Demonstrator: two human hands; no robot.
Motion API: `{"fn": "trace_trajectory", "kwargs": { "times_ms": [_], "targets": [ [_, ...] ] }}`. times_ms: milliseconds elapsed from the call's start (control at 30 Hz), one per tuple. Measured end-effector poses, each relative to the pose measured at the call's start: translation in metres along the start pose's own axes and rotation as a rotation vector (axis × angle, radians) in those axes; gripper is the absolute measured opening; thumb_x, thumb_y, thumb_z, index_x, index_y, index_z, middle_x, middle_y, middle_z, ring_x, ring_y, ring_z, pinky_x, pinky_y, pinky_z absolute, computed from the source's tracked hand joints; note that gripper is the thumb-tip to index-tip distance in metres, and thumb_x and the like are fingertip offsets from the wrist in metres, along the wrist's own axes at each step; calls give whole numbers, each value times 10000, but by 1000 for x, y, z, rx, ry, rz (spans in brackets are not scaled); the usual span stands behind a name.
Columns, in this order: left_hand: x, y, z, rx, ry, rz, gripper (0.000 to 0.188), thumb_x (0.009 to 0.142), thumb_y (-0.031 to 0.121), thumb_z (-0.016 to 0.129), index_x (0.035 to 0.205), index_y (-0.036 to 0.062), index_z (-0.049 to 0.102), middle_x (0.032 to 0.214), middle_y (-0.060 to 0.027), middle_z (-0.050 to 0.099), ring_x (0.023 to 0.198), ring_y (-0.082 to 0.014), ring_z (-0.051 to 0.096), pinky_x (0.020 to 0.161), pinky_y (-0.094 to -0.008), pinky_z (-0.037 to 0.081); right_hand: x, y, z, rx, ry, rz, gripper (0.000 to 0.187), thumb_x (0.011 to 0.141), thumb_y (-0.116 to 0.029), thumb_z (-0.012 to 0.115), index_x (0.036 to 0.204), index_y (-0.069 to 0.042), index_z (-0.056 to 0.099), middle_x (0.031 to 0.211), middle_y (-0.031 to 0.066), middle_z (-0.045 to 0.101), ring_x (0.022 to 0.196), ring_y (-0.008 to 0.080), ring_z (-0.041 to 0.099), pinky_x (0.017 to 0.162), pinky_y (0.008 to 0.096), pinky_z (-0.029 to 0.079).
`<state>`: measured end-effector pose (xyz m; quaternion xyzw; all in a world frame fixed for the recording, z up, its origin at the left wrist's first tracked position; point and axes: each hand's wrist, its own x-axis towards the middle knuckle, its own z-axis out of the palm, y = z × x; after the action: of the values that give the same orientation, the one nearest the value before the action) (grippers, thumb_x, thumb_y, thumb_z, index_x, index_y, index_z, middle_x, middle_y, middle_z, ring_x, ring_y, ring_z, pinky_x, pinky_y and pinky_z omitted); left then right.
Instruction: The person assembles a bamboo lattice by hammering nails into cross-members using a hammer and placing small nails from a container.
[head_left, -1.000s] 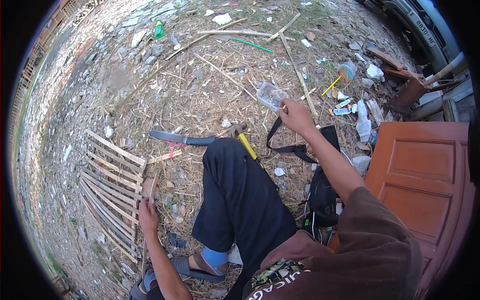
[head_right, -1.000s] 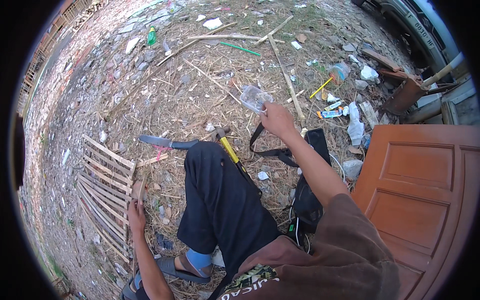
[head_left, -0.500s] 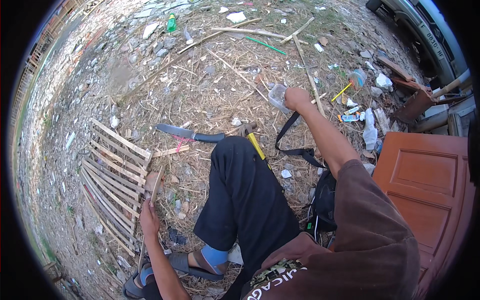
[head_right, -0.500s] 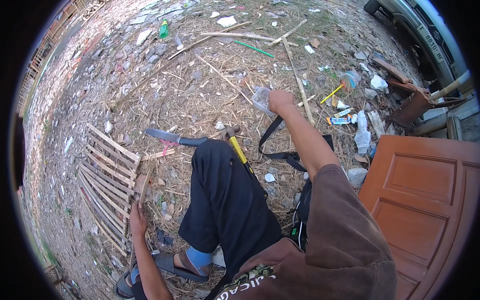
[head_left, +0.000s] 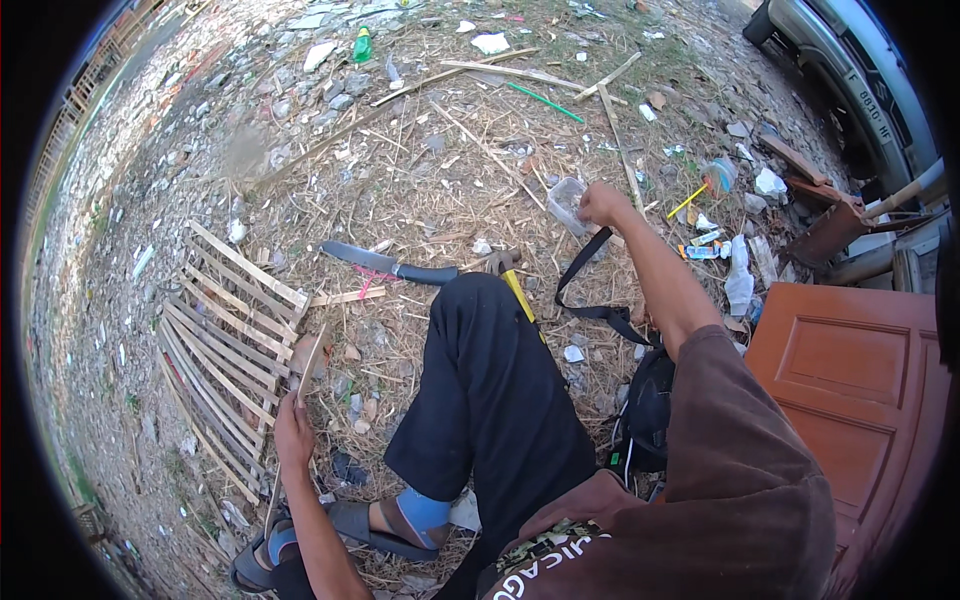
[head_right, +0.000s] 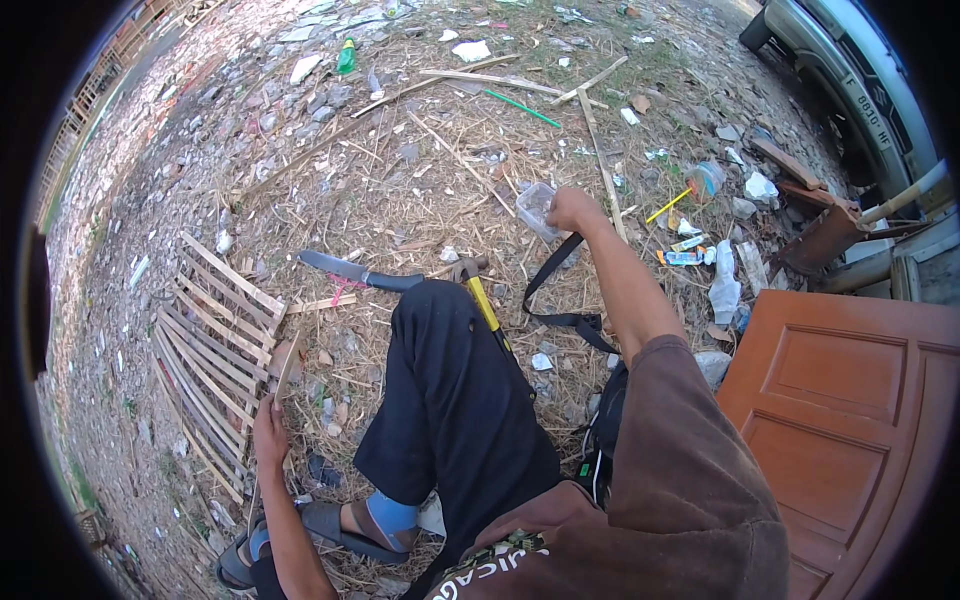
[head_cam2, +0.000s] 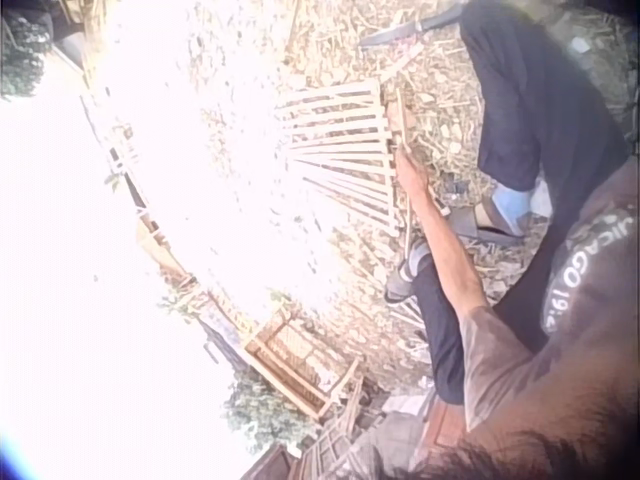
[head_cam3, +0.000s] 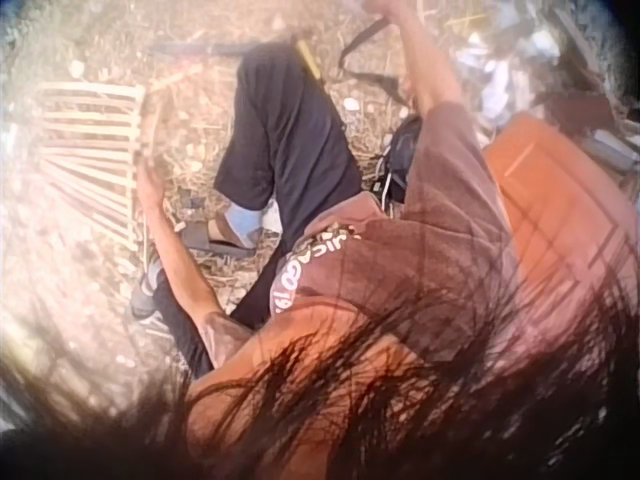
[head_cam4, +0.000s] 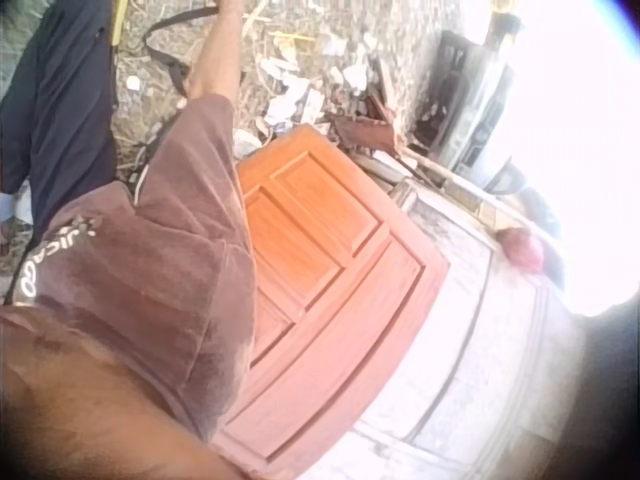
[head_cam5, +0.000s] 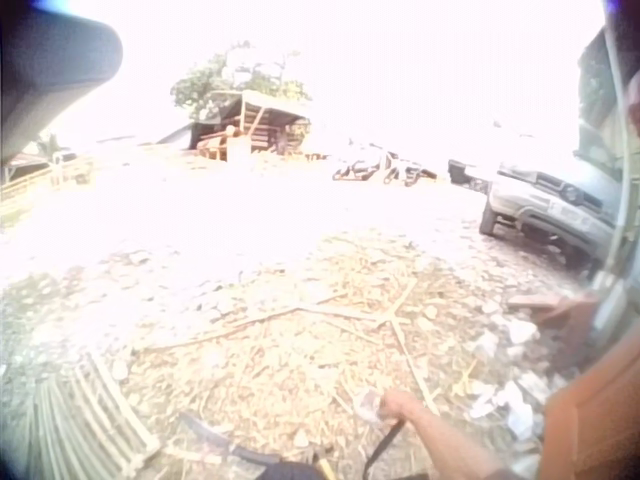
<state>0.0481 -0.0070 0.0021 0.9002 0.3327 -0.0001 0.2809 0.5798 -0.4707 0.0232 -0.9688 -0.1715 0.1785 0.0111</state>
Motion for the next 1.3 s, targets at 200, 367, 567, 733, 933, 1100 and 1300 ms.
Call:
{"fn": "trace_trajectory", "kwargs": {
  "times_ms": [200,367,567,733,933,1100,1300],
  "targets": [
    [7,5,-3,-24,37,34,310,1041,150,462,1290,2,572,1156,-269,652,1087,-448,618,924,-485,478,6,26,-16,787,-40,-8,304,799,-303,817,981,-60,790,737,4,652,620,113,548,562,320,441],
    [22,8,-5,19,41,117,340,1062,214,450,1271,-8,602,1164,-264,651,1097,-446,609,952,-481,473,-33,-19,-45,1221,-118,10,216,884,-213,770,1013,-41,753,708,-65,521,581,31,418,503,203,300],
    [18,-3,8,76,26,87,341,1054,216,473,1295,8,596,1140,-242,647,1093,-429,604,948,-465,470,-41,-44,-43,1307,-156,-18,209,901,-190,755,1038,-33,731,713,-62,524,589,29,431,499,207,311],
    [12,-4,14,40,41,94,340,1044,192,489,1317,11,580,1116,-224,638,1075,-410,605,947,-450,468,-35,-23,-29,1420,-151,7,127,905,-167,747,946,-57,699,711,-61,525,587,27,440,476,204,306],
    [14,-10,19,44,97,151,312,1039,168,484,1285,12,598,1053,-241,611,993,-432,595,872,-466,476,-36,12,-22,1397,-145,113,113,902,-169,736,868,-96,657,731,-66,541,590,23,452,472,197,330],
    [10,-20,20,52,106,142,316,1035,170,493,1288,11,595,1076,-234,615,995,-425,603,871,-466,480,-35,22,-15,1327,-78,217,95,911,-172,702,921,-88,660,906,15,696,661,64,548,532,216,434],
    [14,0,12,80,111,56,304,1022,205,515,1283,85,612,1056,-212,626,989,-427,609,868,-480,490,-39,34,-17,1332,-57,324,141,948,-119,620,1056,-33,645,943,98,740,631,103,625,507,217,464]
  ]
}}
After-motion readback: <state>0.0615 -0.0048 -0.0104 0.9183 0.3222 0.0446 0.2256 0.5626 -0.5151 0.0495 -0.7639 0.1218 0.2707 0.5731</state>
